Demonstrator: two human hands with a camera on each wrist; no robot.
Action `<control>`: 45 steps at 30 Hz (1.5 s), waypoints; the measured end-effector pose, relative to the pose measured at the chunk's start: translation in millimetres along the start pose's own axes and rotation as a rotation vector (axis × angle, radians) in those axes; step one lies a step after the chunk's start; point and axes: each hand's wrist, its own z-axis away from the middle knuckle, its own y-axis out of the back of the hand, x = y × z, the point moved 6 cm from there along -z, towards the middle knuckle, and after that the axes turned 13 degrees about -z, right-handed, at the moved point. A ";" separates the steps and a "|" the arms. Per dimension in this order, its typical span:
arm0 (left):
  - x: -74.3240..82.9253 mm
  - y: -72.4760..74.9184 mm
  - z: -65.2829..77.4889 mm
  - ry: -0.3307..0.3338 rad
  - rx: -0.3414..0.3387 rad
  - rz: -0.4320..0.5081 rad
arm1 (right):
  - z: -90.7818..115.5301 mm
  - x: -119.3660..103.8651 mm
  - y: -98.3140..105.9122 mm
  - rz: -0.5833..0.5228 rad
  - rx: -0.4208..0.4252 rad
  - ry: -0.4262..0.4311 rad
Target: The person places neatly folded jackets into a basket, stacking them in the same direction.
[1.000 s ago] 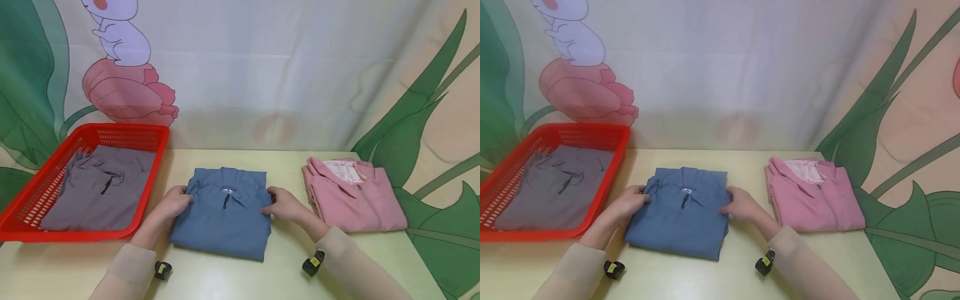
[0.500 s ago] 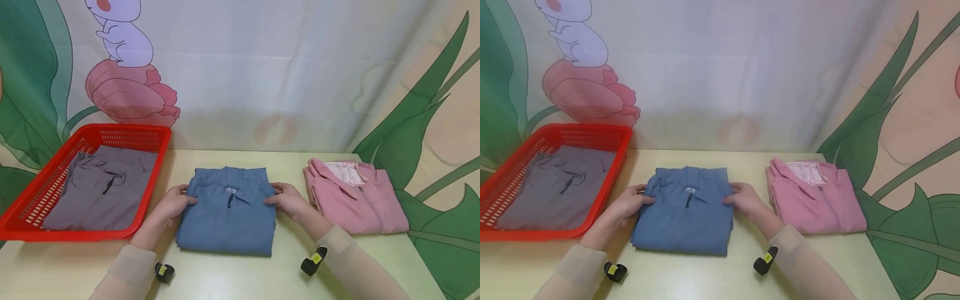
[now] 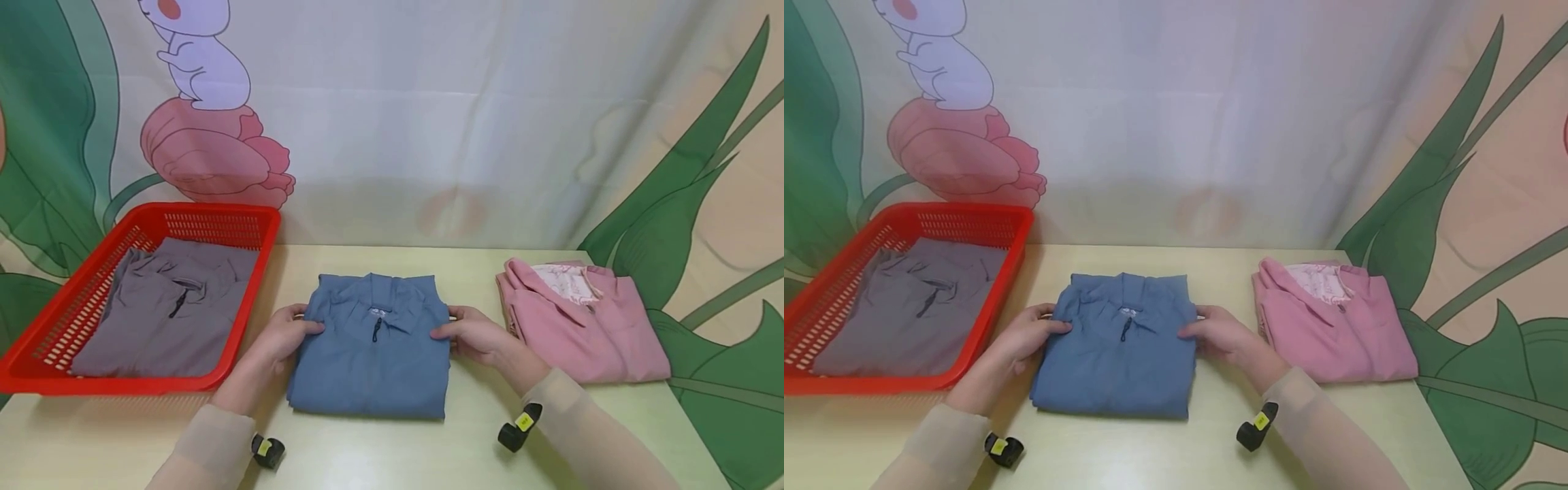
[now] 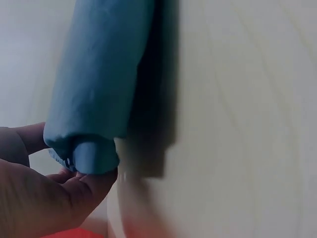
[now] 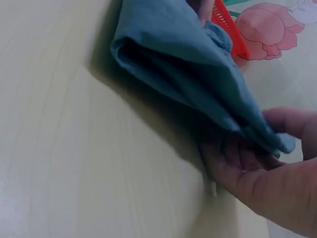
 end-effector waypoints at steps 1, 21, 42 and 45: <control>1.4 0.0 0.8 -0.005 0.006 0.001 | 0.5 -0.3 -0.1 0.000 0.011 0.002; 49.1 17.5 37.3 -0.070 -0.004 0.085 | 13.9 -57.9 -30.0 0.098 0.015 0.073; 65.2 122.8 53.6 -0.145 -0.041 -0.181 | -12.8 -84.3 -123.5 0.024 -0.072 0.097; 63.1 140.0 52.5 -0.148 -0.056 -0.183 | -19.3 -87.7 -135.9 0.013 -0.080 0.097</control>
